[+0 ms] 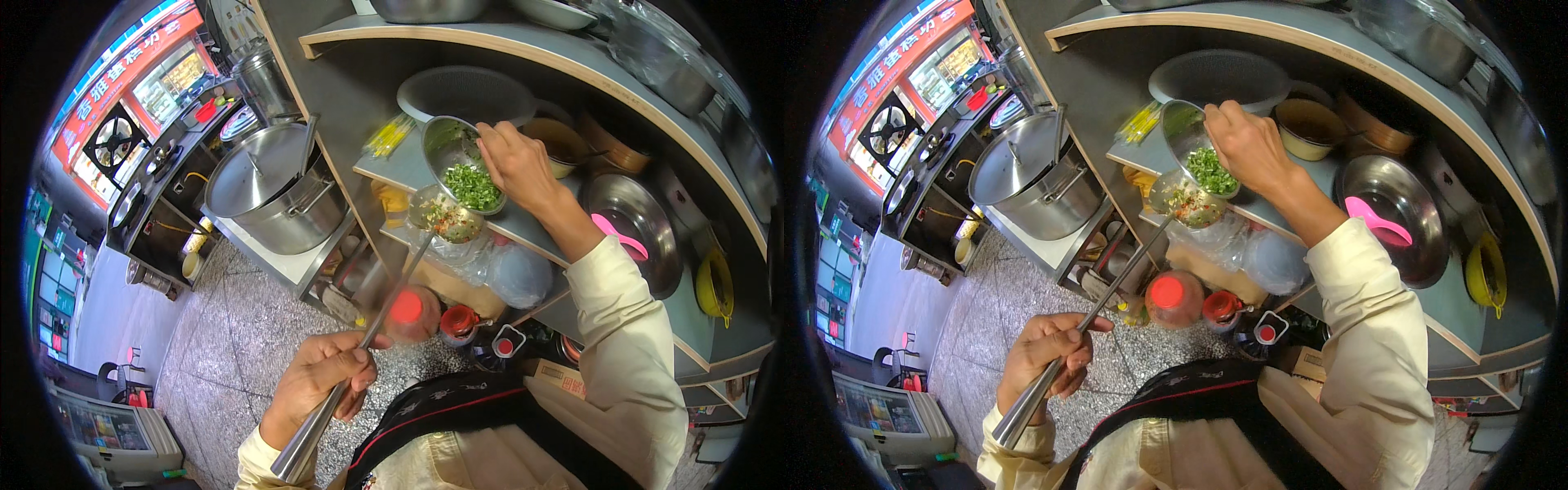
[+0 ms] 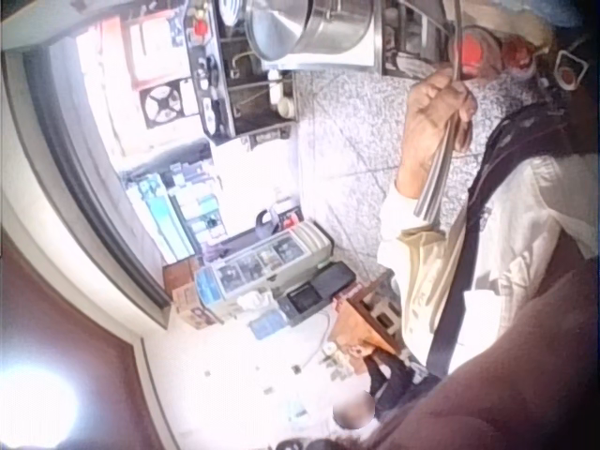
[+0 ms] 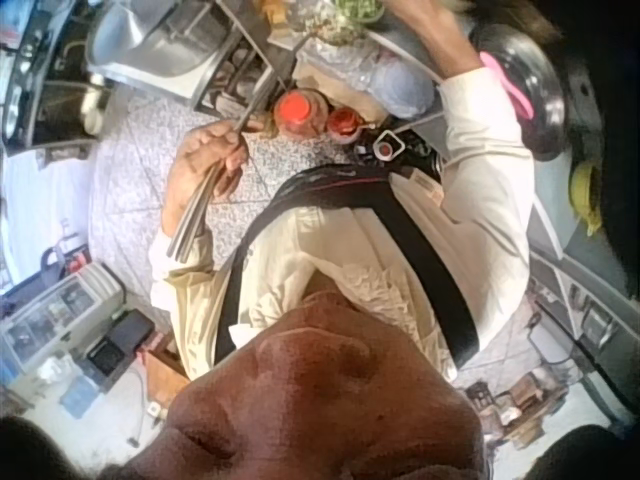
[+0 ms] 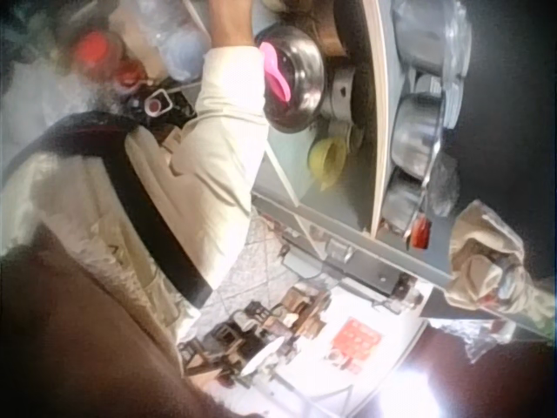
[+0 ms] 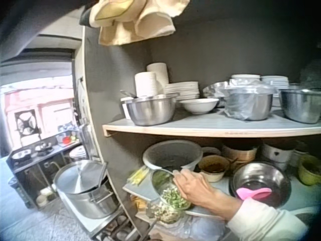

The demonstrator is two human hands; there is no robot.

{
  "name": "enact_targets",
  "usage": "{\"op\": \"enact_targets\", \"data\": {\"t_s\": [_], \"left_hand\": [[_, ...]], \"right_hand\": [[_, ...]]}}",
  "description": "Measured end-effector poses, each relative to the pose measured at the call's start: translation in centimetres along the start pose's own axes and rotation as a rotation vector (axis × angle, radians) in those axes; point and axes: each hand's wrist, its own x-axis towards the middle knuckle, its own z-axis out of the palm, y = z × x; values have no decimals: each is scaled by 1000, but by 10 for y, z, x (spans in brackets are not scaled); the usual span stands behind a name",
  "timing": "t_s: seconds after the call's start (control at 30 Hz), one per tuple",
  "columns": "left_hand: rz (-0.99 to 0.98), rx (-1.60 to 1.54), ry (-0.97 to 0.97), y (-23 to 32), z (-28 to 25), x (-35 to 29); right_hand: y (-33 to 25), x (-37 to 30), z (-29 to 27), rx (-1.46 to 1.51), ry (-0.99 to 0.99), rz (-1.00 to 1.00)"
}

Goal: The person stir-fries rice in a wok using a ladle, then adds seasonings and chopped green onions from nearby containers. The person continues to stir-fry the rice over heat, occasionally lifting and tossing the contents of the wok.

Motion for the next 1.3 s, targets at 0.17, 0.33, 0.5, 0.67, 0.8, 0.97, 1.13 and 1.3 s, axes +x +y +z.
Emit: {"op": "enact_targets", "data": {"t_s": [0.17, 0.33, 0.5, 0.67, 0.8, 0.97, 1.13, 1.3], "left_hand": [[-6, 9, -20, 1, 0, 2], [-37, 4, 6, 2, 0, 4], [-5, 3, -21, 2, 0, 6], [-15, 8, -17, 3, 0, 7], [-19, 16, -17, 4, -1, 8], [-13, 16, -17, 4, -1, 9], [-21, 36, -13, 4, -2, 11], [-15, 27, -16, 5, -3, 11]], "right_hand": [[2, -1, -1, -26, -22, 6], [4, -2, -2, -34, -17, 20], [6, -2, -4, -41, 6, 40], [8, -3, -5, -57, -34, 86], [9, -5, -6, -37, -4, 86], [11, -7, -7, -90, -3, 74], [12, -8, -9, -59, -13, 118], [13, -8, -11, -94, -5, 117]]}}
